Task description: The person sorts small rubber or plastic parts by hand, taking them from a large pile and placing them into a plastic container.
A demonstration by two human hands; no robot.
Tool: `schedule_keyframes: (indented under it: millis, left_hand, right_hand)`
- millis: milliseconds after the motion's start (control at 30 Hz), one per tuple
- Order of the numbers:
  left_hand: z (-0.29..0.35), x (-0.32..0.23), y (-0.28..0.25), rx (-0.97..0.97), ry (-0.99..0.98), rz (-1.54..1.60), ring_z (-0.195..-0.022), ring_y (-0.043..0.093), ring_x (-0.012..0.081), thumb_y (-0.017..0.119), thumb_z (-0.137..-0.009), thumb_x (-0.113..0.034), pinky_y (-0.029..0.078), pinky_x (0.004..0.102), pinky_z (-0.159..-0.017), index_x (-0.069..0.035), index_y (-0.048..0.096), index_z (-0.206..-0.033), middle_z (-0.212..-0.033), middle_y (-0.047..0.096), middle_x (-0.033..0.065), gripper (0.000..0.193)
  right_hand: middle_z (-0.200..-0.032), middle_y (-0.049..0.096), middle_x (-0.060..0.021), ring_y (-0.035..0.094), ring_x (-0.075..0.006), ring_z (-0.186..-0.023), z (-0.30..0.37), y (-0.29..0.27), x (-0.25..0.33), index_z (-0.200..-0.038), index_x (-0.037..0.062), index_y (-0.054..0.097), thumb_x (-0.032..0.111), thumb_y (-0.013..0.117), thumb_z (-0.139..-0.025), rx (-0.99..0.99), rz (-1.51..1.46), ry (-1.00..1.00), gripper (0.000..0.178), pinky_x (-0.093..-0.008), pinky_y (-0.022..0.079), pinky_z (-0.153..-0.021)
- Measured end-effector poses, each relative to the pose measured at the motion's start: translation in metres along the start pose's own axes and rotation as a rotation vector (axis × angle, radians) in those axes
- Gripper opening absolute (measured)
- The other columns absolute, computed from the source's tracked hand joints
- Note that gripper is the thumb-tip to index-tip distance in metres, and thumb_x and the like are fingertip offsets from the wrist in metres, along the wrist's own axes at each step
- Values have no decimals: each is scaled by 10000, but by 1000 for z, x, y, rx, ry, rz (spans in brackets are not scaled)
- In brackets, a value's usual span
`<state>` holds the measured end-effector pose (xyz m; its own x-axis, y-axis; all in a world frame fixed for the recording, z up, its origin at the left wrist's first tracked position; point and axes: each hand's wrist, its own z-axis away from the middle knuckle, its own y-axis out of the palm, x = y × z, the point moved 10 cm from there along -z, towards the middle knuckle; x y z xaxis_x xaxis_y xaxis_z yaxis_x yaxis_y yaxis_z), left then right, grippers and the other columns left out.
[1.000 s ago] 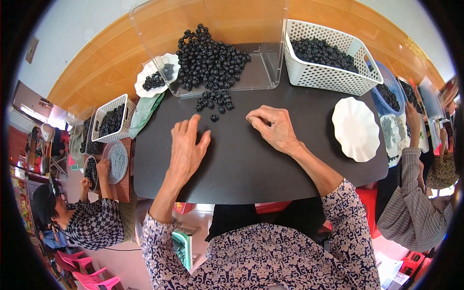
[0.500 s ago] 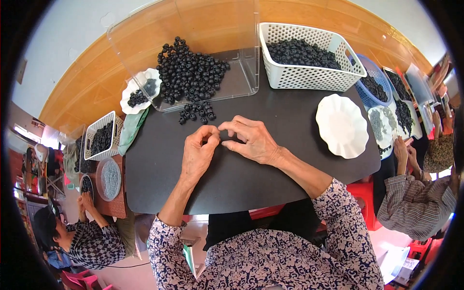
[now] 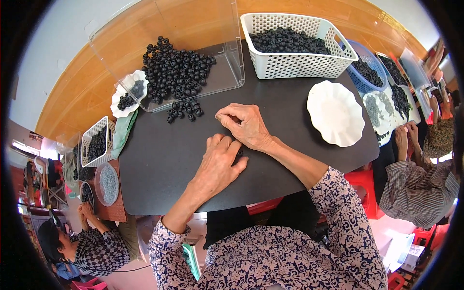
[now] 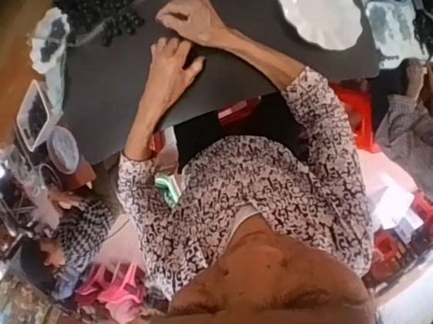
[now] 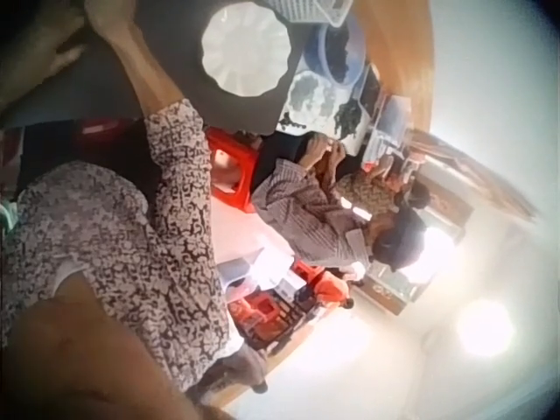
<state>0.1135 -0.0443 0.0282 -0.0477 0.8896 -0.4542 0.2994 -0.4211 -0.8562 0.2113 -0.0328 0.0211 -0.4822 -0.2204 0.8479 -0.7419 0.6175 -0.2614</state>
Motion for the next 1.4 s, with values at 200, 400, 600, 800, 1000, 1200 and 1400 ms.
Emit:
schedule_keyframes:
  millis: [200, 400, 600, 800, 1000, 1200, 1400]
  left_hand:
    - [1, 47, -16, -189, -216, 232, -802, 559, 297, 637, -784, -98, 446, 400, -766, 35, 612, -901, -804, 592, 151, 179]
    - [14, 117, -6, -363, -555, 1154, -777, 566, 97, 593, -897, -163, 444, 249, -773, -13, 654, -938, -829, 629, 25, 167]
    - [13, 117, -1, -367, -541, 1284, -791, 557, 96, 594, -907, -192, 428, 238, -776, -12, 652, -933, -825, 630, 31, 190]
    - [12, 109, -1, -329, -528, 996, -695, 459, 25, 579, -926, -248, 355, 201, -624, -27, 655, -838, -722, 563, -58, 250]
    - [15, 104, -6, -336, -489, 928, -687, 487, 48, 569, -926, -267, 386, 241, -629, 4, 645, -865, -726, 603, -20, 287]
    - [3, 86, -55, -474, -256, 72, -846, 522, 245, 617, -846, -115, 424, 369, -789, 5, 629, -962, -788, 583, 99, 168]
    - [-29, 98, -52, -296, -148, -384, -1005, 473, 362, 641, -775, -37, 367, 467, -911, 14, 627, -941, -940, 553, 183, 175]
  right_hand:
    - [-749, 626, -54, 515, -87, -591, -1, 2, 2, -907, 2, 688, 44, 626, -856, 43, -28, 1, 90, -247, 423, -542]
    - [-806, 542, -29, 456, -87, -572, 1, 10, 24, -1043, 37, 659, 3, 642, -797, 194, -40, -62, 249, -244, 405, -541]
    - [-870, 504, -10, 418, -78, -581, 3, 19, 31, -1114, 63, 634, 23, 722, -741, 209, 20, -97, 386, -247, 403, -542]
    - [-855, 533, -30, 513, -113, -660, 9, 25, 28, -1094, 48, 639, 0, 720, -768, 183, 39, -170, 340, -263, 448, -586]
    - [-857, 584, -72, 586, -162, -698, 10, 23, 22, -1059, 31, 643, -13, 695, -784, 175, 28, -136, 283, -292, 489, -620]
    - [-746, 565, -81, 566, -155, -635, 8, 14, 20, -997, 14, 648, 16, 688, -798, 154, 137, -128, 203, -273, 467, -582]
    - [-730, 529, 11, 475, -61, -608, 5, 20, -9, -960, 9, 643, 63, 625, -875, 213, -112, 140, 102, -215, 401, -523]
